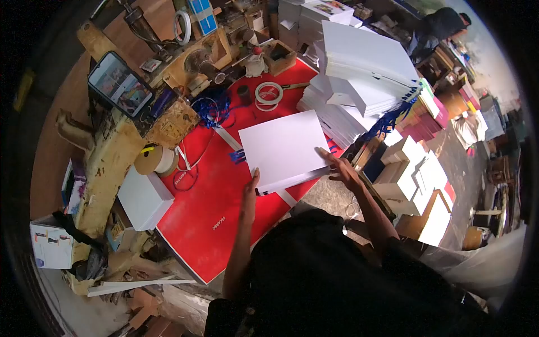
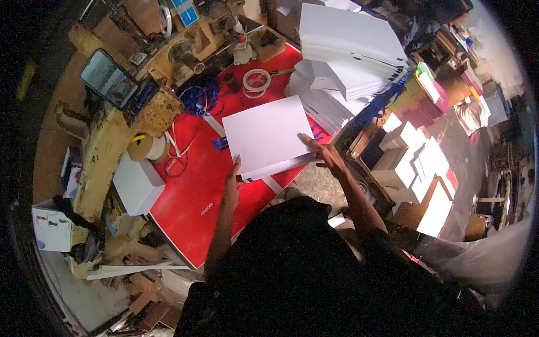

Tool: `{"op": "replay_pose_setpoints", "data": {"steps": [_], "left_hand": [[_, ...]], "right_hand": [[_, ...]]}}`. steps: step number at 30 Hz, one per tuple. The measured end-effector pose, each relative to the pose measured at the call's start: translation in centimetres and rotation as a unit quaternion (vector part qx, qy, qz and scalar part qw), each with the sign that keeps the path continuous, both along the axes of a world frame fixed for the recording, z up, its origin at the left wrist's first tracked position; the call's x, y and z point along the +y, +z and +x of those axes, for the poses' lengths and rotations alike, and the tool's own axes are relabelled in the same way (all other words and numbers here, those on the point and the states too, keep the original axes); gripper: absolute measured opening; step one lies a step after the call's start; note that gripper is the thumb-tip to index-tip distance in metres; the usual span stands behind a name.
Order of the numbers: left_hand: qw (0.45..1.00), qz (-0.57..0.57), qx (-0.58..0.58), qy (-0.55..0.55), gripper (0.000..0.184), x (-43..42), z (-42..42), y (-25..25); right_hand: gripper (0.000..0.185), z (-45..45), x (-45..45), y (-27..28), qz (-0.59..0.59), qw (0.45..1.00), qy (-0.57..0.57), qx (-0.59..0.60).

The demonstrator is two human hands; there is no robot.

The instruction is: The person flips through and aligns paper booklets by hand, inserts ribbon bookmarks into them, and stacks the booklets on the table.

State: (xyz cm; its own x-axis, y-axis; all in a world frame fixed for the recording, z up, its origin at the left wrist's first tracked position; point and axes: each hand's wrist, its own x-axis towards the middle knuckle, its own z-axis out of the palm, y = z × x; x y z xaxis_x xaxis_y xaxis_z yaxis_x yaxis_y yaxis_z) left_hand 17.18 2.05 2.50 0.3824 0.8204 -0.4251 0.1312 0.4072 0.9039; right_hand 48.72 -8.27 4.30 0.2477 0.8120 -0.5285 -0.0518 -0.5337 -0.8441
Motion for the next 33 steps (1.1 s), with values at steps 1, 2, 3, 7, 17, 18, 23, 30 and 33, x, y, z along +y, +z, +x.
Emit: {"op": "replay_pose_setpoints", "data": {"steps": [1,2,3,7,17,18,23,30,33], "left_hand": [[1.000,0.003,-0.002,-0.004,0.054,0.2,-0.3,-0.4],[1.000,-0.028,0.001,-0.002,0.050,0.6,-0.6,-0.8],[0.999,-0.039,0.000,-0.002,0.048,0.6,-0.7,-0.6],[0.996,-0.060,-0.065,0.008,0.045,-1.3,-2.0,-1.4],[0.972,-0.176,-0.151,0.027,0.058,-8.4,-8.4,1.3],[0.971,-0.200,-0.126,0.011,0.057,-8.9,-8.9,2.1],[0.966,-0.198,-0.165,0.002,0.060,-9.4,-8.9,1.8],[0.979,-0.126,-0.156,-0.038,0.074,-10.8,-8.4,1.2],[0.985,-0.115,-0.105,-0.075,0.073,-12.6,-3.7,7.6]], "right_hand": [[0.092,-0.2,0.0,0.5,0.012,1.000,0.016,0.006],[0.085,-0.3,0.1,1.1,0.025,0.999,0.032,0.010],[0.078,-0.3,0.1,1.6,0.039,0.998,0.050,0.013],[0.069,-0.2,-1.0,1.4,-0.026,0.996,0.073,0.035],[0.049,-6.0,-12.8,-5.4,0.007,0.986,0.141,0.089],[0.048,-5.5,-13.1,-4.9,0.226,0.928,0.272,-0.116],[0.049,-7.0,-11.3,-2.0,0.045,0.978,0.068,0.192],[0.056,-5.9,-11.8,-5.5,-0.045,0.996,0.061,0.045],[0.061,-4.7,-15.9,-4.0,-0.091,0.995,0.013,-0.033]]}}
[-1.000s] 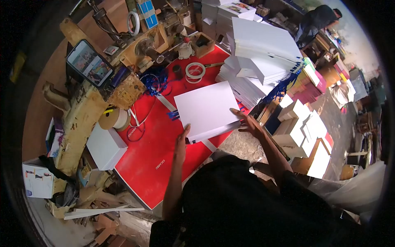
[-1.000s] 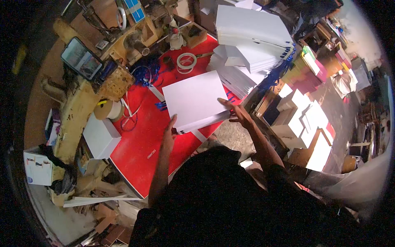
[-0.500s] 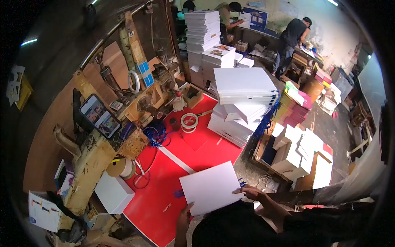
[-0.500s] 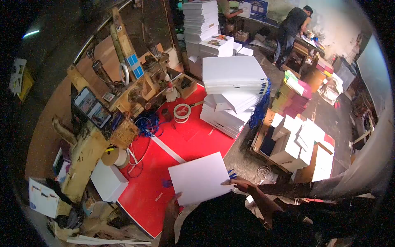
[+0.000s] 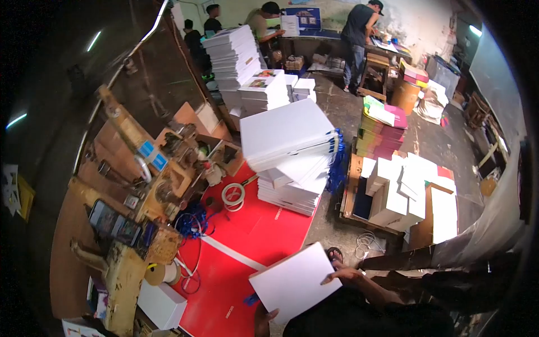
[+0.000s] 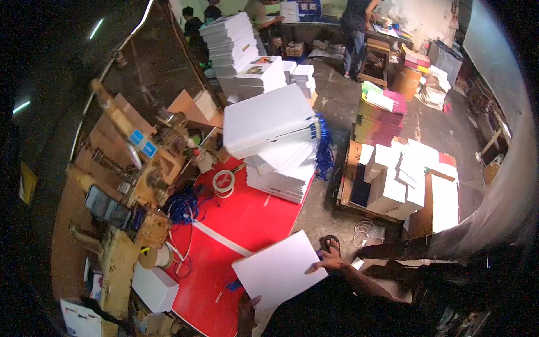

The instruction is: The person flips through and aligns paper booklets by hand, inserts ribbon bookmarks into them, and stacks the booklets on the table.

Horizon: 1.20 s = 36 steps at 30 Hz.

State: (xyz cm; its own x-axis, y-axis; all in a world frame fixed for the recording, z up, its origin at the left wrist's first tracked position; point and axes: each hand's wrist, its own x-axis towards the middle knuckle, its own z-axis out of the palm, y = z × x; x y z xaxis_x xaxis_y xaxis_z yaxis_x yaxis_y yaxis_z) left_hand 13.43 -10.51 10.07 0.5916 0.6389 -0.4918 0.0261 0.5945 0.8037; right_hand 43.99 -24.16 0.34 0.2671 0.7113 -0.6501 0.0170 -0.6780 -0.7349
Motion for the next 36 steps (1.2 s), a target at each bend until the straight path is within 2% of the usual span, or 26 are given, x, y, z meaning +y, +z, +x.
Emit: {"op": "replay_pose_setpoints", "data": {"steps": [1,2,4,5,6,8,10,11,13,14,15,16,17,18,19,21,22,23,24,26,27,28,29,30,32,36], "left_hand": [[0.995,0.011,0.062,-0.080,0.075,0.9,-0.5,-3.6],[0.994,0.009,0.066,-0.082,0.075,0.7,1.3,-3.5],[0.984,0.108,0.088,-0.111,0.077,-0.7,6.2,-3.4],[0.977,0.155,0.086,-0.117,0.077,-1.3,8.8,-4.0],[0.982,0.161,0.040,-0.085,0.058,-2.1,12.2,-3.1],[0.983,0.081,-0.009,-0.164,0.062,-2.2,19.1,-4.3],[0.974,0.080,-0.004,-0.214,0.071,-2.8,26.6,-2.6],[0.962,0.109,0.006,-0.249,0.077,-3.2,29.1,-8.3],[0.959,0.144,-0.044,-0.241,0.079,-4.0,37.8,-7.1],[0.964,0.090,-0.023,-0.249,0.077,-4.4,41.4,-6.8],[0.943,0.128,-0.044,-0.303,0.073,-3.8,44.7,-8.2],[0.939,0.084,-0.053,-0.329,0.070,-3.6,48.3,-7.6],[0.918,0.093,-0.049,-0.382,0.060,-3.4,52.2,-4.5],[0.902,0.047,-0.102,-0.416,0.063,-3.1,55.4,-6.4],[0.891,-0.129,-0.183,-0.395,0.066,-2.6,58.4,-9.7],[0.865,-0.065,-0.169,-0.469,0.072,-2.9,63.5,-9.3],[0.814,0.179,-0.091,-0.545,0.075,-3.2,67.0,-5.1],[0.790,0.149,-0.074,-0.590,0.088,-3.5,70.2,-2.6],[0.814,0.053,-0.086,-0.572,0.092,-4.5,71.9,-1.2],[0.797,0.115,-0.085,-0.587,0.095,-4.6,75.4,-1.6],[0.784,0.109,-0.039,-0.610,0.102,-4.7,76.5,2.5],[0.777,0.106,-0.040,-0.620,0.102,-4.2,78.0,0.7],[0.742,0.185,-0.113,-0.635,0.110,-3.4,79.6,-2.3],[0.698,0.260,-0.185,-0.640,0.117,-3.0,81.3,-2.6],[0.677,0.331,-0.204,-0.624,0.133,-1.0,83.5,-3.0],[0.689,0.247,-0.267,-0.627,0.132,4.4,90.8,-1.2]], "right_hand": [[0.065,0.7,-1.3,1.3,0.034,0.993,-0.059,0.092],[0.069,2.0,-2.5,2.9,0.058,0.976,-0.111,0.176],[0.077,5.2,-5.6,3.7,0.085,0.954,-0.178,0.228],[0.085,7.5,-9.4,-3.5,0.120,0.942,-0.227,0.214],[0.086,9.2,-10.9,-1.8,0.159,0.927,-0.263,0.215],[0.086,13.0,-14.4,-0.7,0.196,0.883,-0.342,0.253],[0.074,17.0,-15.0,3.8,0.214,0.888,-0.375,0.160],[0.069,19.0,-15.3,6.1,0.218,0.888,-0.390,0.111],[0.064,23.2,-17.8,4.5,0.181,0.863,-0.457,0.115],[0.063,24.7,-18.3,5.0,0.187,0.852,-0.485,0.060],[0.064,26.1,-20.1,3.7,0.200,0.844,-0.492,0.067],[0.066,27.5,-21.9,2.5,0.213,0.836,-0.499,0.075],[0.066,28.9,-22.1,3.6,0.197,0.833,-0.515,0.039],[0.066,30.0,-21.8,4.6,0.182,0.828,-0.531,0.005],[0.057,30.6,-22.8,2.1,0.317,0.747,-0.582,0.052],[0.052,32.4,-22.5,3.4,0.296,0.728,-0.617,0.042],[0.048,32.8,-22.3,4.5,0.274,0.713,-0.645,0.033],[0.044,33.3,-22.3,4.2,0.273,0.680,-0.680,0.016],[0.044,34.0,-24.4,0.3,0.321,0.698,-0.638,0.054],[0.058,35.6,-22.1,3.5,0.309,0.643,-0.700,0.008],[0.058,36.3,-21.5,3.6,0.311,0.627,-0.714,0.004],[0.058,36.9,-21.5,3.2,0.314,0.615,-0.723,0.000],[0.058,37.6,-21.1,3.1,0.316,0.604,-0.732,-0.001],[0.059,38.3,-20.8,2.9,0.316,0.594,-0.740,-0.004],[0.059,40.2,-20.1,2.4,0.319,0.579,-0.750,-0.005],[0.059,45.5,-15.9,0.6,0.329,0.567,-0.755,0.001]]}}
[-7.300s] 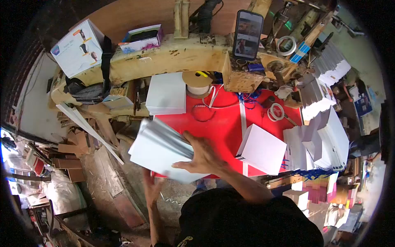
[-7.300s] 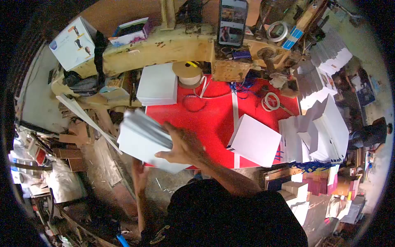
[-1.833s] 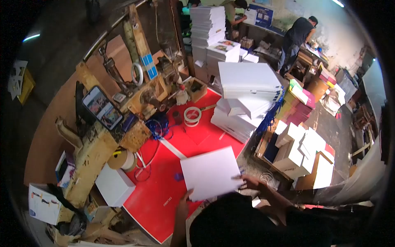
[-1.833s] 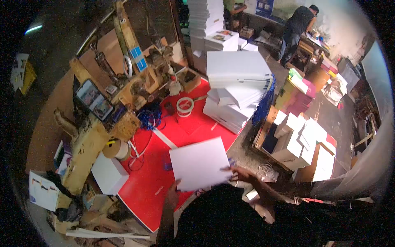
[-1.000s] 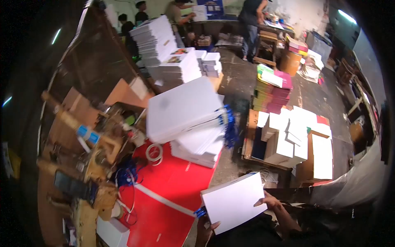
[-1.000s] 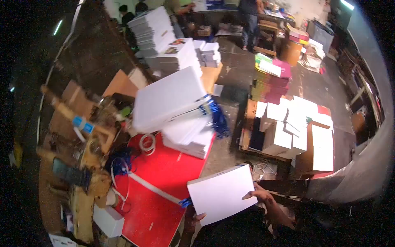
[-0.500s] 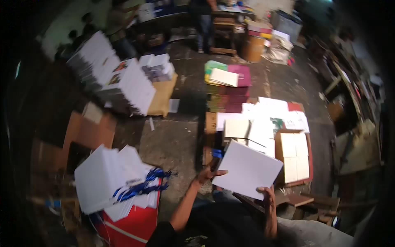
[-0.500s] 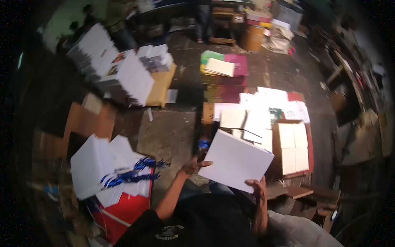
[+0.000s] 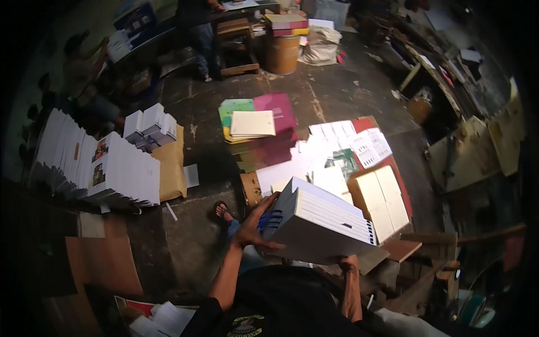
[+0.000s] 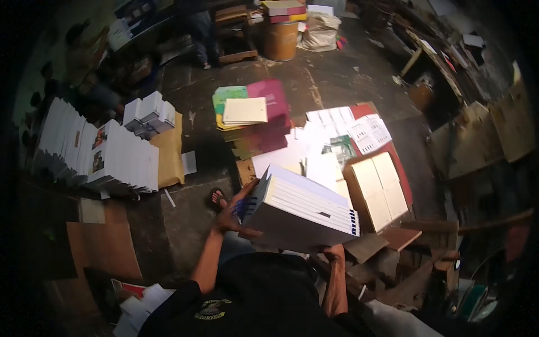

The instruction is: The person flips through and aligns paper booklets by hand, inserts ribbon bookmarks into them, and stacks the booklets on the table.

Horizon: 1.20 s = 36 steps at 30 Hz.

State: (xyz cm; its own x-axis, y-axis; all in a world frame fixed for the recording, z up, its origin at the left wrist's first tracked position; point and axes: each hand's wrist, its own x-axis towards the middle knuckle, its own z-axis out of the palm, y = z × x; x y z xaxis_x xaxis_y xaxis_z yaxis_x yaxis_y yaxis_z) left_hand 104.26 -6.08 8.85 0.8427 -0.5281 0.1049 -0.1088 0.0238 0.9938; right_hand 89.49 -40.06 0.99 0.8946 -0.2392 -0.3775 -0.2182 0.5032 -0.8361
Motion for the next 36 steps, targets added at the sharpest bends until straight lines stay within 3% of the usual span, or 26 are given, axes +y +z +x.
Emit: {"op": "replay_pose_setpoints", "data": {"steps": [2,5,8,10,11,12,13,14,15,17,20,21,22,24,25,28,30,31,32,34,35,36], "left_hand": [[0.999,-0.038,0.016,0.001,0.129,3.7,4.0,-2.0],[0.986,0.029,0.163,0.009,0.124,10.8,9.1,-3.1],[0.980,-0.039,0.168,0.101,0.108,17.8,14.0,-2.6],[0.969,0.019,0.190,0.159,0.096,23.4,15.9,-2.0],[0.960,0.022,0.218,0.175,0.090,26.2,16.5,-1.8],[0.949,-0.030,0.265,0.170,0.084,29.0,17.2,-2.6],[0.928,-0.076,0.272,0.245,0.072,30.8,17.1,-2.6],[0.924,-0.079,0.276,0.252,0.072,32.4,17.3,-3.1],[0.908,-0.118,0.310,0.256,0.068,33.7,17.5,-3.3],[0.884,-0.165,0.341,0.275,0.063,37.1,18.9,-3.8],[0.849,-0.256,0.323,0.330,0.051,41.6,21.5,-5.1],[0.848,-0.256,0.319,0.336,0.051,42.8,23.2,-4.1],[0.911,-0.141,0.112,0.371,0.049,44.0,25.4,-3.3],[0.913,-0.011,-0.100,0.396,0.047,46.6,29.4,-1.1],[0.903,-0.088,0.049,0.417,0.047,47.8,31.3,-0.2],[0.870,-0.139,0.191,0.432,0.058,52.4,37.8,-1.2],[0.862,-0.112,0.209,0.448,0.064,55.4,42.0,-1.7],[0.826,-0.138,0.254,0.484,0.072,56.4,44.2,-2.7],[0.812,-0.131,0.280,0.495,0.072,58.0,45.4,-2.9],[0.751,-0.148,0.357,0.535,0.080,60.9,49.6,-2.7],[0.776,-0.125,0.313,0.532,0.085,62.1,50.5,-3.6],[0.770,-0.127,0.321,0.536,0.085,63.4,51.5,-3.4]], "right_hand": [[0.059,3.6,3.2,-1.5,0.022,1.000,0.010,-0.011],[0.060,11.4,9.6,-2.3,0.081,0.994,0.065,-0.022],[0.064,19.6,16.6,-1.3,0.100,0.987,0.109,-0.054],[0.065,24.9,22.0,-0.5,-0.016,0.988,0.149,-0.044],[0.065,27.8,24.4,0.5,-0.010,0.986,0.160,-0.041],[0.066,31.4,26.9,1.3,-0.103,0.953,0.283,-0.045],[0.067,34.1,29.3,1.7,-0.150,0.926,0.345,-0.042],[0.067,36.7,31.4,1.7,-0.198,0.892,0.405,-0.046],[0.068,38.1,34.0,0.8,-0.115,0.946,0.302,0.024],[0.069,43.6,40.2,2.7,0.008,0.969,0.240,0.054],[0.072,52.0,46.3,6.7,0.023,0.942,0.335,-0.016],[0.074,54.5,47.4,6.9,-0.008,0.922,0.388,-0.018],[0.077,57.4,48.8,7.1,-0.039,0.897,0.440,-0.022],[0.080,63.0,52.2,7.2,-0.049,0.874,0.483,-0.026],[0.081,65.6,53.9,6.8,-0.041,0.878,0.476,-0.030],[0.086,74.2,59.5,6.1,0.017,0.880,0.474,-0.003],[0.085,80.6,62.9,3.3,0.000,0.865,0.502,0.010],[0.085,84.1,65.4,3.7,-0.002,0.835,0.550,-0.036],[0.085,86.6,68.2,3.6,0.010,0.830,0.558,-0.008],[0.087,92.4,71.7,4.2,-0.028,0.757,0.653,-0.027],[0.084,94.7,71.1,0.5,-0.092,0.737,0.666,-0.066],[0.084,96.8,72.2,0.7,-0.090,0.733,0.671,-0.058]]}}
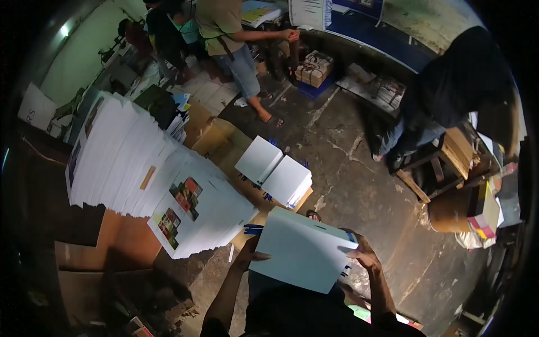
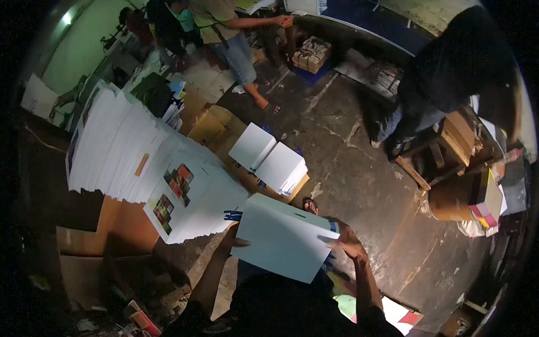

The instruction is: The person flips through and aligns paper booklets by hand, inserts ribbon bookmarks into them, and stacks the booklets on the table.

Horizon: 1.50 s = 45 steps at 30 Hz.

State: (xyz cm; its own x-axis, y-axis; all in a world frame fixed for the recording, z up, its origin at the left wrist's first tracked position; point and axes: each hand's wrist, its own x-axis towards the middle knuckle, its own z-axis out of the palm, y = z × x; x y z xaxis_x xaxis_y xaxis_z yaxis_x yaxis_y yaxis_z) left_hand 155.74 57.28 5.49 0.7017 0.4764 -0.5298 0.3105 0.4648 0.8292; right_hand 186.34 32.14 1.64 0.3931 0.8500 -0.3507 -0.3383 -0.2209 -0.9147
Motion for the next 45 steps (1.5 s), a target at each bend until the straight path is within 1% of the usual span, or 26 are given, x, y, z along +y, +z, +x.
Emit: {"op": "replay_pose_setpoints", "data": {"steps": [2,3,6,7,8,10,11,12,13,14,16,18,20,23,25,27,29,31,33,35,37,40,42,43,44,45], "left_hand": [[0.999,0.006,0.013,-0.036,0.084,3.0,1.4,0.4],[0.999,-0.017,-0.002,-0.034,0.083,4.8,2.3,0.6],[0.997,0.000,0.048,-0.068,0.080,10.5,6.3,2.5],[0.992,-0.028,0.083,-0.091,0.079,12.7,7.9,4.3],[0.988,-0.007,0.064,-0.137,0.075,15.6,8.0,2.5],[0.984,-0.093,0.072,-0.135,0.072,20.0,10.4,5.0],[0.980,-0.048,0.097,-0.170,0.070,22.3,10.7,3.8],[0.971,0.000,0.122,-0.205,0.068,24.6,11.0,2.6],[0.965,-0.019,0.156,-0.209,0.066,26.6,11.9,2.7],[0.961,-0.017,0.164,-0.221,0.066,28.7,13.1,2.9],[0.897,0.125,0.245,-0.347,0.065,32.4,15.5,2.5],[0.914,-0.024,0.237,-0.327,0.066,36.5,17.9,1.2],[0.884,-0.040,0.240,-0.398,0.073,41.1,20.0,-2.1],[0.848,-0.095,0.077,-0.516,0.085,47.7,24.0,-6.3],[0.731,0.053,0.314,-0.603,0.096,48.7,28.0,-8.1],[0.734,0.035,0.309,-0.604,0.100,49.5,29.3,-10.7],[0.741,0.023,0.303,-0.599,0.104,50.9,30.8,-13.6],[0.629,0.123,0.338,-0.689,0.110,52.7,32.1,-17.2],[0.640,0.102,0.326,-0.689,0.113,54.2,32.1,-20.1],[0.655,0.084,0.311,-0.683,0.115,55.5,32.2,-22.8],[0.635,0.097,0.252,-0.724,0.116,56.3,32.8,-24.6],[0.595,0.120,0.255,-0.753,0.113,56.0,35.2,-25.9],[0.603,0.166,0.267,-0.733,0.107,55.0,36.3,-24.8],[0.598,0.080,0.214,-0.768,0.102,55.2,37.4,-26.1],[0.671,0.123,0.091,-0.726,0.094,55.8,36.7,-25.5],[0.754,0.146,0.083,-0.635,0.093,55.8,36.2,-23.8]], "right_hand": [[0.088,4.1,3.4,2.0,-0.025,0.989,0.138,0.043],[0.092,4.7,6.0,4.4,-0.067,0.984,0.113,0.117],[0.087,7.3,7.6,-3.3,-0.025,0.973,0.163,0.161],[0.110,7.7,10.7,-0.6,-0.111,0.958,0.247,0.094],[0.104,8.3,13.4,-0.4,-0.124,0.932,0.336,0.058],[0.104,7.3,18.7,0.3,-0.184,0.868,0.460,0.042],[0.104,6.1,19.3,-1.6,-0.182,0.870,0.456,0.048],[0.107,3.7,19.6,-4.8,-0.116,0.911,0.390,0.064],[0.112,2.3,20.8,-6.9,-0.047,0.944,0.318,0.079],[0.112,1.8,22.6,-7.1,-0.041,0.947,0.306,0.087],[0.120,1.2,25.7,-5.9,-0.017,0.947,0.319,0.016],[0.127,0.2,29.2,-5.8,-0.040,0.947,0.314,0.043],[0.127,-2.1,31.9,-8.3,-0.020,0.965,0.240,0.105],[0.133,-6.7,35.9,-12.7,-0.033,0.978,0.163,0.129],[0.132,-9.5,38.9,-14.6,-0.039,0.977,0.123,0.167],[0.136,-12.1,41.7,-17.0,0.000,0.998,-0.008,0.065],[0.136,-12.5,43.9,-19.1,-0.004,0.995,-0.011,0.100],[0.137,-12.9,45.4,-20.7,-0.007,0.990,-0.010,0.140],[0.137,-13.0,46.5,-22.0,0.003,0.998,-0.034,0.057],[0.136,-12.7,47.2,-22.8,-0.006,0.997,-0.045,0.066],[0.135,-11.8,48.0,-23.4,-0.011,0.996,-0.053,0.071],[0.132,-10.9,48.9,-24.7,-0.016,0.996,-0.037,0.075],[0.131,-11.0,48.9,-26.2,-0.146,0.987,-0.023,0.063],[0.128,-10.7,49.0,-27.2,-0.137,0.987,-0.023,0.076],[0.126,-10.3,49.0,-28.0,-0.125,0.988,-0.016,0.090],[0.122,-10.2,48.9,-28.0,-0.132,0.984,-0.005,0.119]]}}
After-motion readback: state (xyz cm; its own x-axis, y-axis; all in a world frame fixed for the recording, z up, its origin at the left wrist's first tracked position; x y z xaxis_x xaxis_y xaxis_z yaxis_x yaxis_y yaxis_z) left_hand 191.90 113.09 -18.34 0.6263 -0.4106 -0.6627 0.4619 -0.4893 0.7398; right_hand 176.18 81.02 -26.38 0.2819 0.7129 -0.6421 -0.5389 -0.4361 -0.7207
